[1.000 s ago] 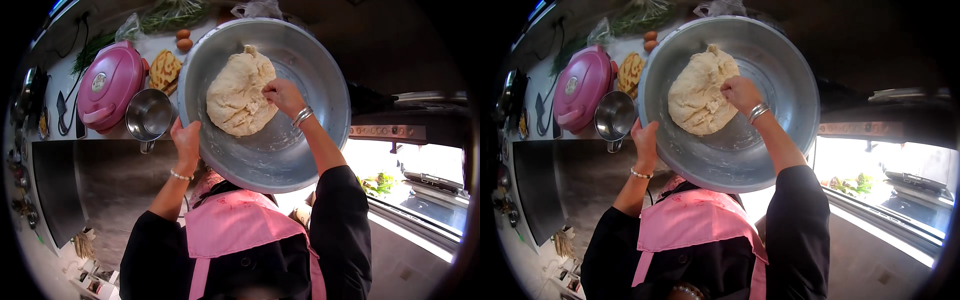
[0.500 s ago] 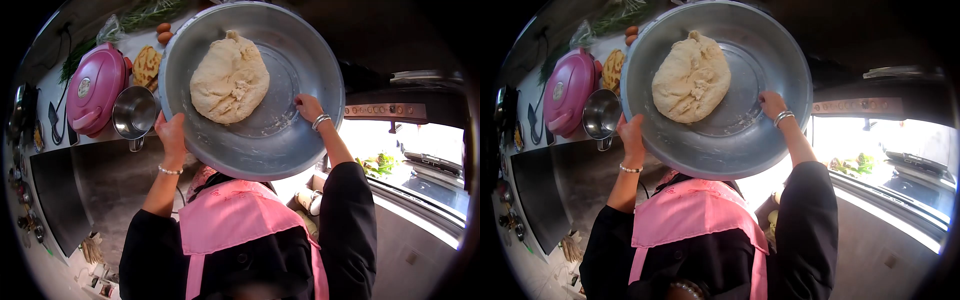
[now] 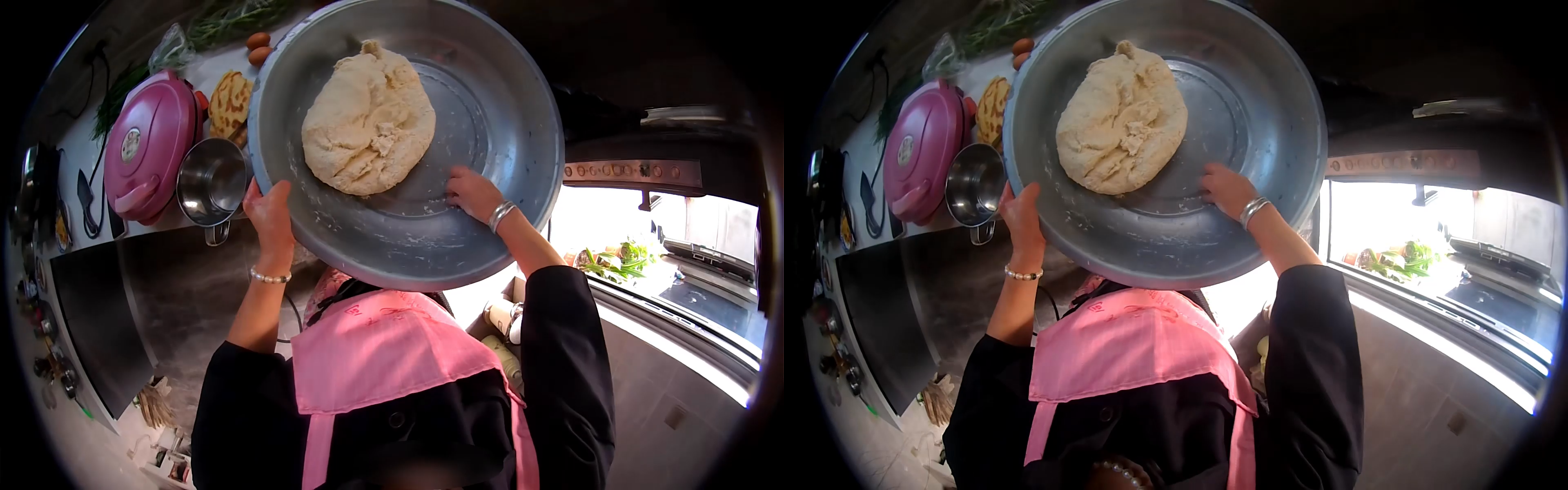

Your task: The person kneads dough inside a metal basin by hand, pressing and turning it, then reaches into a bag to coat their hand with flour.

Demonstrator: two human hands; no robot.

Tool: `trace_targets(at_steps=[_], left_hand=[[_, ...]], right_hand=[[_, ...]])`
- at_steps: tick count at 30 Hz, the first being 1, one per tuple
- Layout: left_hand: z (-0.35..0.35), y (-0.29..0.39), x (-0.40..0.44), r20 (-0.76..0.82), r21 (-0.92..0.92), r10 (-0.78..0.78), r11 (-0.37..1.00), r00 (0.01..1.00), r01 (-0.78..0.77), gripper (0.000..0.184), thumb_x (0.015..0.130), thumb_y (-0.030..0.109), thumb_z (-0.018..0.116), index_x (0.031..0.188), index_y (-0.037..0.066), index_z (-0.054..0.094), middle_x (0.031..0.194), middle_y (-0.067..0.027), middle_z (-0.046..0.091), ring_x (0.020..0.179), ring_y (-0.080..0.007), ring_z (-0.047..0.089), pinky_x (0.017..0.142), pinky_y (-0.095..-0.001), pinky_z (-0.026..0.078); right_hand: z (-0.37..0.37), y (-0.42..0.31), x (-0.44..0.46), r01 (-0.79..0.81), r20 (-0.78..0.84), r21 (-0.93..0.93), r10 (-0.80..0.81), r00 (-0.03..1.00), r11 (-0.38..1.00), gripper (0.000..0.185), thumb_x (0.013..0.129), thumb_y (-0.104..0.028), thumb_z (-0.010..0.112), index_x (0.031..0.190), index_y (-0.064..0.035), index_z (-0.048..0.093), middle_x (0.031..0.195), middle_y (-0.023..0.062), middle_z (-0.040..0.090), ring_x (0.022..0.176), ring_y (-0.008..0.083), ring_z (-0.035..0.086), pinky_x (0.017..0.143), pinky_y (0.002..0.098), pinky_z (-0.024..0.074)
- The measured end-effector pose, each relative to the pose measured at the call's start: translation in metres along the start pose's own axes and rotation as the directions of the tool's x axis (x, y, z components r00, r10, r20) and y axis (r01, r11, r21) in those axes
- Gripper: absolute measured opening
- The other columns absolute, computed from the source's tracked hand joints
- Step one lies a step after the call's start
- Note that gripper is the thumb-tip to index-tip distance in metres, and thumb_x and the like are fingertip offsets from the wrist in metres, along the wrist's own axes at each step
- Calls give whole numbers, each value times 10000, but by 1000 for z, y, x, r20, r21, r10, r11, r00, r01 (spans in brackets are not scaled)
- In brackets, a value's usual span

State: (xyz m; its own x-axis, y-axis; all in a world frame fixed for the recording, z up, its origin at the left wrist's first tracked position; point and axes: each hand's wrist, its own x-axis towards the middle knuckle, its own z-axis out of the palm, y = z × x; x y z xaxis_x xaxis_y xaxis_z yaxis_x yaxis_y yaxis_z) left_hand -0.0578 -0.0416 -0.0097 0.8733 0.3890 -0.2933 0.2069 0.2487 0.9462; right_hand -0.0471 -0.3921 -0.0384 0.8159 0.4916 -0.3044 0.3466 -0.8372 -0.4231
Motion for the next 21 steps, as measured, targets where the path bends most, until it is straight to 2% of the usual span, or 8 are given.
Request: trace_targets(at_steps=[2, 5, 8, 11, 14, 17, 20, 21], left_hand=[[0, 2, -2, 16, -19, 16, 1000, 1000, -16, 340, 756, 11, 539, 1087, -49, 591, 942, -45, 624, 807, -121, 559, 741, -254, 447], [0, 2, -1, 6, 2, -2, 1000, 1000, 2, 343, 755, 9, 536, 1088, -52, 590, 943, -46, 625, 808, -124, 560, 748, -256, 447], [-2, -2, 2, 7, -18, -7, 1000, 1000, 8, 345, 754, 7, 536, 1089, -54, 590, 945, -46, 626, 809, -125, 561, 747, -256, 449], [-1, 1, 0, 18, -41, 5, 999, 1000, -4, 343, 753, 10, 540, 1085, -54, 593, 948, -48, 627, 810, -124, 564, 741, -256, 451], [0, 0, -1, 8, -53, -16, 998, 1000, 17, 333, 752, 16, 544, 1073, -52, 600, 944, -50, 630, 808, -123, 567, 739, -256, 454], [4, 6, -3, -1, -107, 7, 994, 1000, -7, 257, 740, -26, 541, 989, -44, 603, 883, -18, 620, 747, -88, 540, 693, -224, 440], [1, 3, 0, -5, -86, -28, 996, 1000, 27, 233, 734, -29, 542, 958, -39, 608, 866, -9, 618, 741, -78, 529, 687, -220, 436], [1, 2, 0, -1, -85, -17, 996, 1000, 17, 227, 732, -28, 543, 948, -37, 610, 853, -4, 614, 734, -75, 522, 681, -218, 432]], right_hand=[[-7, 23, -9, -86, 23, -21, 86, 996, 996, 227, 685, -158, 706, 855, -33, 623, 995, 125, 588, 972, 310, 558, 847, 391, 467], [-36, 17, -14, -400, -33, 85, 403, 914, 913, 361, 632, -200, 778, 905, -33, 610, 1013, 150, 585, 984, 325, 562, 852, 403, 472], [-10, 12, -13, -481, -125, -95, 469, 874, 872, 483, 580, -241, 829, 945, -30, 594, 996, 177, 588, 983, 345, 568, 842, 412, 474], [-1, 4, -12, -332, -128, -1, 330, 935, 943, 424, 613, -203, 808, 937, -42, 588, 974, 187, 594, 961, 368, 573, 812, 424, 479], [4, 4, -8, -382, -61, -19, 381, 923, 924, 300, 669, -160, 763, 886, -47, 591, 961, 190, 600, 912, 374, 585, 788, 435, 481], [12, 6, -7, -353, -55, -63, 350, 935, 934, 175, 711, -106, 708, 834, -53, 595, 879, 185, 610, 863, 362, 596, 767, 435, 481], [12, 1, -6, -282, -122, -103, 269, 955, 954, 131, 711, -79, 686, 790, -34, 592, 800, 193, 617, 820, 362, 608, 732, 444, 486], [15, 4, -4, -272, -100, -169, 258, 961, 947, 129, 706, -65, 681, 799, -31, 598, 792, 184, 624, 795, 339, 621, 715, 427, 496]])
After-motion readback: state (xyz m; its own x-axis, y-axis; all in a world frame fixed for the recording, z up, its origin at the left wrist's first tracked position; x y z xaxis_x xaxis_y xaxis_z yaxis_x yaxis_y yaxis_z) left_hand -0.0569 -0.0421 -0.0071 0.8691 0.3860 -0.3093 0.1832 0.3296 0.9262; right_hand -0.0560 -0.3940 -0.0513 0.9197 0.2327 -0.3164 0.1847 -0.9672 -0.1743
